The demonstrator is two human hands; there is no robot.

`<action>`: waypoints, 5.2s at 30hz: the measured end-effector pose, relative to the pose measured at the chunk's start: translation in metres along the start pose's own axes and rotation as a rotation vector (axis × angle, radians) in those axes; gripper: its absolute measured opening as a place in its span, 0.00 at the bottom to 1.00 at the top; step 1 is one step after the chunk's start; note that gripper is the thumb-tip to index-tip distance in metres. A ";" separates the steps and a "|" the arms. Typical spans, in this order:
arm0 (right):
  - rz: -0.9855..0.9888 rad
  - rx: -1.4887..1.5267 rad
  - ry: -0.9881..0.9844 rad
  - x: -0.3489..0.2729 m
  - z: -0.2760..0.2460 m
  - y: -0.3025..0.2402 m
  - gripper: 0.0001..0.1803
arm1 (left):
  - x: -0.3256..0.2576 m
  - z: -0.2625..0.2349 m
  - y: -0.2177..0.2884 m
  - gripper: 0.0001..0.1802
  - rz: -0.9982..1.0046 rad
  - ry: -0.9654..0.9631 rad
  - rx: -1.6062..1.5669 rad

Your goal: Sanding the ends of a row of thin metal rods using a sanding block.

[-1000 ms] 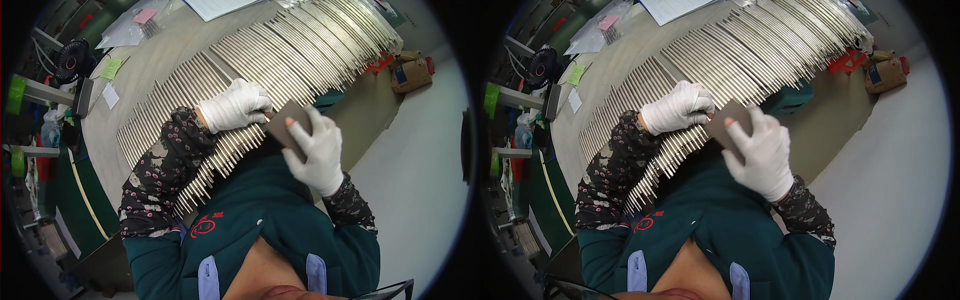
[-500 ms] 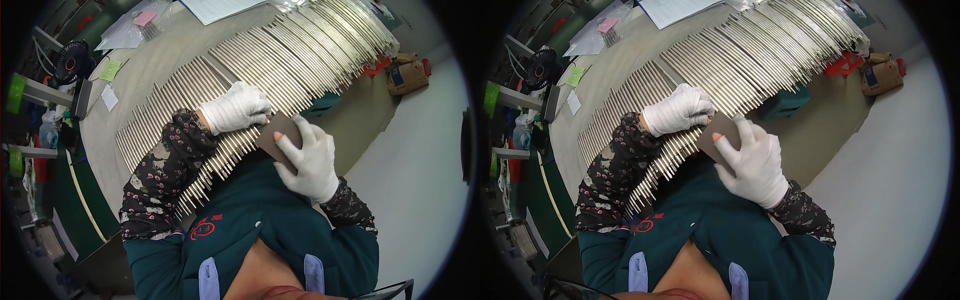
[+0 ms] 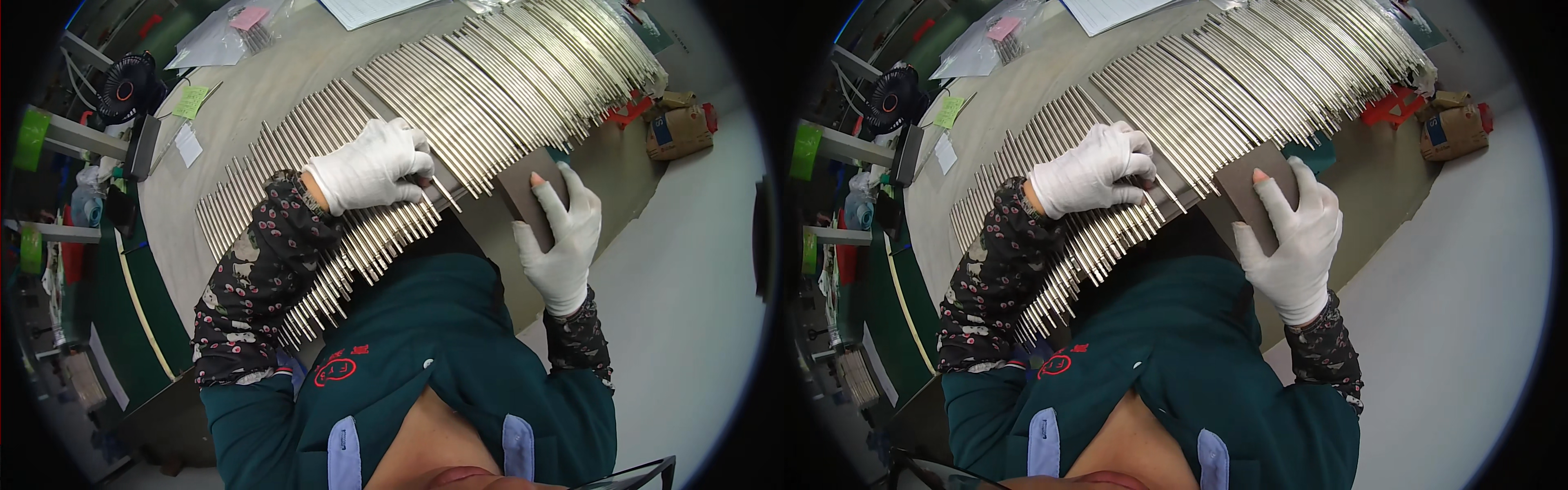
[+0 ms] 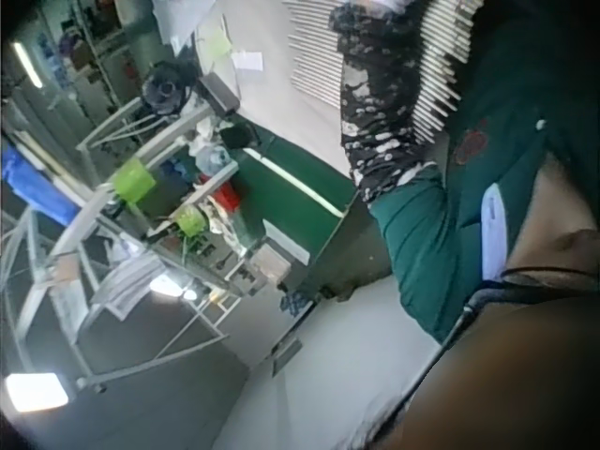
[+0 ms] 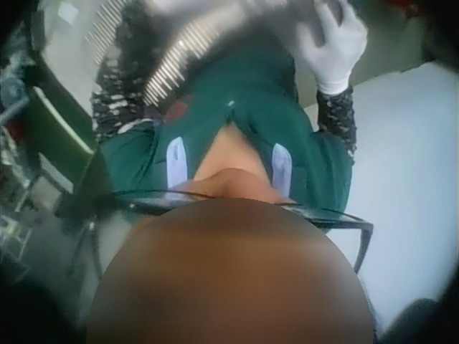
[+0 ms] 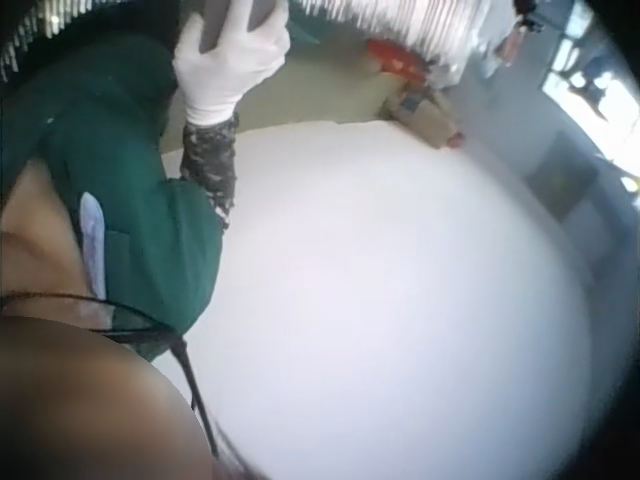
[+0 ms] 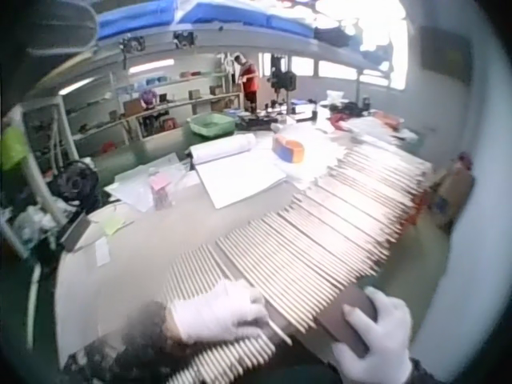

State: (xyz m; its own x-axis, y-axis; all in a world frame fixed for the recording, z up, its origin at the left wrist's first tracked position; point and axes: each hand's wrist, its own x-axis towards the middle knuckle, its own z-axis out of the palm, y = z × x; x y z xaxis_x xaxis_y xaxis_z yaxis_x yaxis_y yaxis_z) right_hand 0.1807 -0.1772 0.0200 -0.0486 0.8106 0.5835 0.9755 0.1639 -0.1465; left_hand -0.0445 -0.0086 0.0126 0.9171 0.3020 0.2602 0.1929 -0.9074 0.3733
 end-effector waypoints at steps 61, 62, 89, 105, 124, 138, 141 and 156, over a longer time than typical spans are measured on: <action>0.001 -0.059 -0.054 0.002 -0.002 -0.011 0.30 | 0.010 0.021 0.003 0.10 0.121 0.114 -0.056; 0.004 -0.057 -0.057 0.001 -0.003 -0.010 0.30 | 0.011 0.021 0.004 0.10 0.163 0.212 0.072; -0.038 -0.087 -0.039 0.012 0.002 -0.020 0.29 | 0.001 0.018 -0.006 0.10 0.052 0.009 -0.133; -0.016 -0.207 -0.007 0.017 0.001 -0.015 0.29 | 0.005 0.023 -0.010 0.11 0.081 0.030 -0.135; -0.026 0.013 -0.041 -0.008 0.001 -0.009 0.33 | -0.009 0.002 0.010 0.17 -0.006 -0.175 0.040; -0.043 -0.136 -0.178 0.014 0.007 -0.038 0.28 | -0.008 0.018 -0.004 0.12 0.084 0.031 -0.151; -0.128 0.029 -0.121 0.014 -0.001 -0.038 0.28 | -0.009 0.018 -0.006 0.13 0.048 0.005 -0.169; -0.035 -0.142 -0.024 0.014 -0.002 -0.025 0.29 | -0.007 0.019 -0.009 0.11 0.095 0.014 -0.132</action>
State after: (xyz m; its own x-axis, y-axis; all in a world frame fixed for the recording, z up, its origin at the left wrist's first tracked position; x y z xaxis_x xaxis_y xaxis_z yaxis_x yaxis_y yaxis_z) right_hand 0.1562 -0.1712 0.0335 -0.0865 0.8194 0.5667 0.9936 0.1123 -0.0108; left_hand -0.0455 -0.0085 -0.0095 0.9240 0.2218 0.3116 0.0575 -0.8859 0.4603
